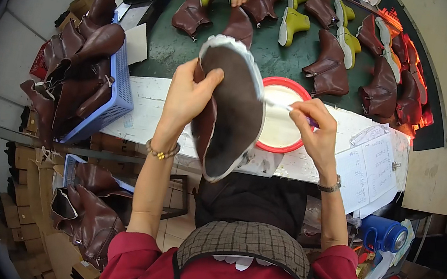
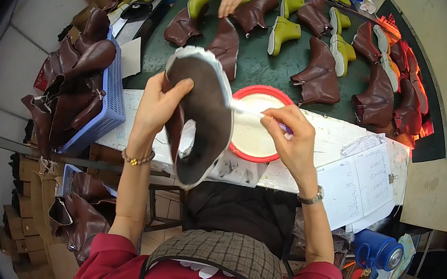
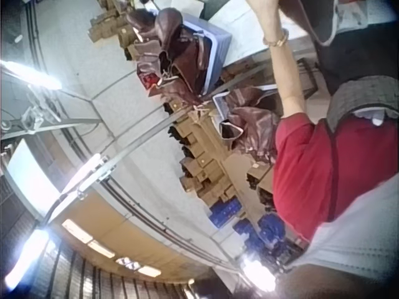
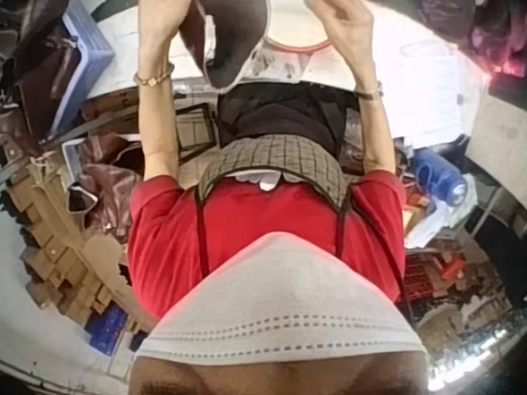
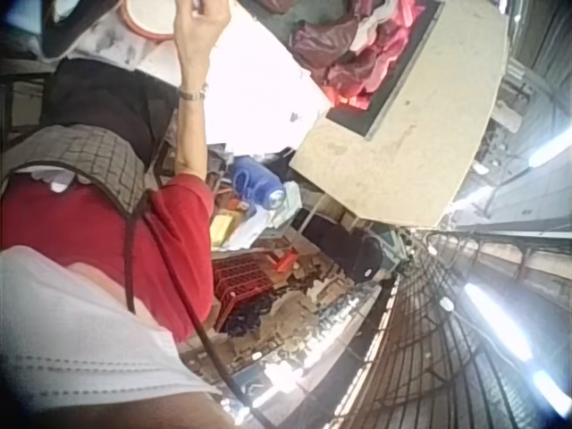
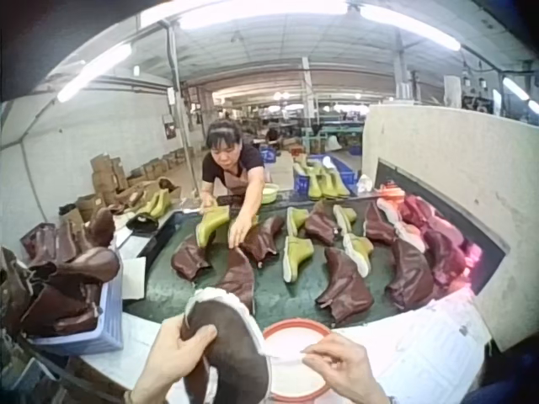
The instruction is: The person applies a white adhesive to the inner edges of brown leather boot uppers using a small spoon. They repeatedly dip the spoon into a red container of glue and spread the substance along the seams of the boot parts, then place the treated items on a green workbench.
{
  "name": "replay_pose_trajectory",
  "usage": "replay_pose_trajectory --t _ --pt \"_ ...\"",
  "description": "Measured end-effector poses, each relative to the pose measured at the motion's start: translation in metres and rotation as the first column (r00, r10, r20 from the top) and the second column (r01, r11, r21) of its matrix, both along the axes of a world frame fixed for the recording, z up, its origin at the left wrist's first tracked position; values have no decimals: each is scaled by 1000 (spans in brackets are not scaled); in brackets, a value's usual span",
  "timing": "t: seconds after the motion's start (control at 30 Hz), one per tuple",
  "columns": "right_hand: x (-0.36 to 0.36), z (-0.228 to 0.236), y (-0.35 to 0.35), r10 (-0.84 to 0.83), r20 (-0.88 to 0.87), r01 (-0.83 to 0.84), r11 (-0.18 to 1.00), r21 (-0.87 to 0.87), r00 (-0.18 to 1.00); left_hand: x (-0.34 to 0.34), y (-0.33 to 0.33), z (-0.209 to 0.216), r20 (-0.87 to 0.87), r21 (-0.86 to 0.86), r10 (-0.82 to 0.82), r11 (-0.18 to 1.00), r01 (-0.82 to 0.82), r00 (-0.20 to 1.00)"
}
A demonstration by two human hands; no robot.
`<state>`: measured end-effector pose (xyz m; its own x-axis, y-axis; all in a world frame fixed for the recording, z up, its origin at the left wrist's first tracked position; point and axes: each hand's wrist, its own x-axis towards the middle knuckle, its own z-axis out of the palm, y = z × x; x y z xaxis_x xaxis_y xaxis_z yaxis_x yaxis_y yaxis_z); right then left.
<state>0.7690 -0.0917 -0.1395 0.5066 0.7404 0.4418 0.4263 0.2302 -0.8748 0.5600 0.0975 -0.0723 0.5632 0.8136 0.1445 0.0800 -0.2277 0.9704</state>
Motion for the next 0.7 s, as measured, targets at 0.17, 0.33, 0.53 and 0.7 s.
replay_pose_trajectory --t 0.17,0.33,0.53,0.7 --pt "-52 12 19 1 -310 -25 997 -72 951 23 -4 12 211 -109 53 994 -31 976" --pt "-50 28 40 -57 -329 42 998 -54 942 2 -7 -11 407 -220 -231 914 341 883" --pt "-45 36 48 -57 -456 76 997 24 888 -10 -68 -65 -62 372 -219 900 226 974" --pt "-30 27 33 -59 -456 37 998 -56 888 -14 -81 -110 5 474 -64 879 54 998"
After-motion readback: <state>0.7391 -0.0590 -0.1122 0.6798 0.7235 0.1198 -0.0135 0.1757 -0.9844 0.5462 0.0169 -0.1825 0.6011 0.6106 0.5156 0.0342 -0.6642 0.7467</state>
